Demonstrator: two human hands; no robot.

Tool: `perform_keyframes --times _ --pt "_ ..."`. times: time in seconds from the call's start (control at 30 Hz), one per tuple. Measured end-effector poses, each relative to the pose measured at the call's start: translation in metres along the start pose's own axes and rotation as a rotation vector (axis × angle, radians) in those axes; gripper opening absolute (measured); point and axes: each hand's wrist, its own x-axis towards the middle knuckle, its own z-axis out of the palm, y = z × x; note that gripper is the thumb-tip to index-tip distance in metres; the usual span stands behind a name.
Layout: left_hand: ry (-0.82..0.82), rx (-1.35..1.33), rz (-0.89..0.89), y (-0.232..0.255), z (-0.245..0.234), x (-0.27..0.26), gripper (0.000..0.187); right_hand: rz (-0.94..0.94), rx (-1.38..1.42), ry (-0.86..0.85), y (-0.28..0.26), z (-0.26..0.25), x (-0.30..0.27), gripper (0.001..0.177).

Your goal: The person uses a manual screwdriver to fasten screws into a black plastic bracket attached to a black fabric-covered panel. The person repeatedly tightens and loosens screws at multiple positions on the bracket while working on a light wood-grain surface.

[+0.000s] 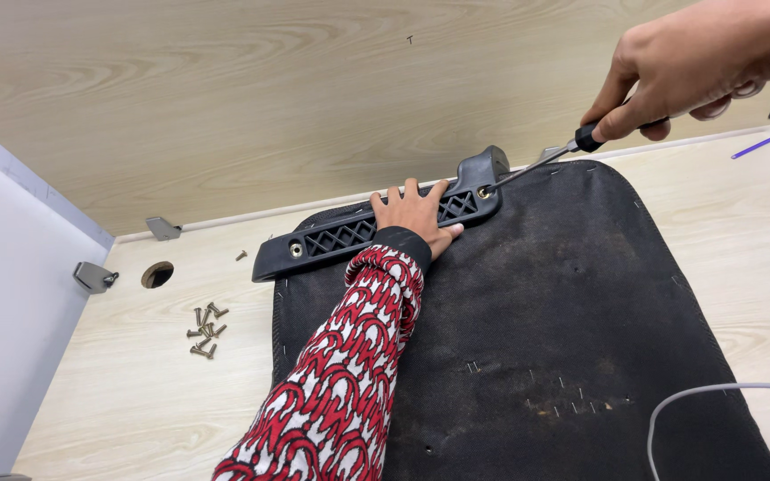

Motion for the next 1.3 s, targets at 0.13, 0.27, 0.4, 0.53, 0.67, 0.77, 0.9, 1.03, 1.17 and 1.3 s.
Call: perform_keyframes --times 0.13,0.27,0.4,0.53,0.67,0.77,0.9,1.03,1.17,1.3 --pt "0.004 -0.012 -0.006 0.001 0.003 0.001 0.078 -0.052 -0.118 0.064 0.005 0.009 0.009 0.039" --pt "0.028 -0.015 -0.014 0.0 0.005 0.0 0.077 -0.099 -0.249 0.115 0.001 0.014 0.017 0.041" --pt "0.043 -0.022 -0.042 0.004 0.003 -0.001 0.08 0.038 -0.017 -0.012 0.005 0.009 0.024 0.041" --pt "-0.062 -0.009 -0.022 -0.001 -0.007 0.007 0.096 0.102 0.122 -0.098 0.022 0.008 0.029 0.031" --pt "-0.171 -0.027 0.058 -0.023 -0.018 0.023 0.119 0.119 0.268 -0.185 0.041 0.019 0.032 0.054" --pt "-0.306 -0.049 0.028 -0.027 -0.019 0.033 0.128 0.14 0.354 -0.201 0.049 0.026 0.027 0.057" --pt "-0.376 -0.049 -0.013 -0.025 -0.018 0.039 0.131 0.179 0.41 -0.188 0.039 0.028 0.009 0.045" --pt "-0.361 -0.059 -0.035 -0.026 -0.018 0.035 0.132 0.161 0.26 -0.139 0.015 0.022 -0.014 0.045" --pt "-0.33 -0.031 -0.049 -0.022 -0.018 0.035 0.132 0.104 0.06 -0.084 -0.002 0.022 -0.03 0.046" --pt "-0.301 -0.052 -0.03 -0.023 -0.016 0.032 0.13 0.041 -0.09 -0.004 -0.016 0.013 -0.035 0.044"
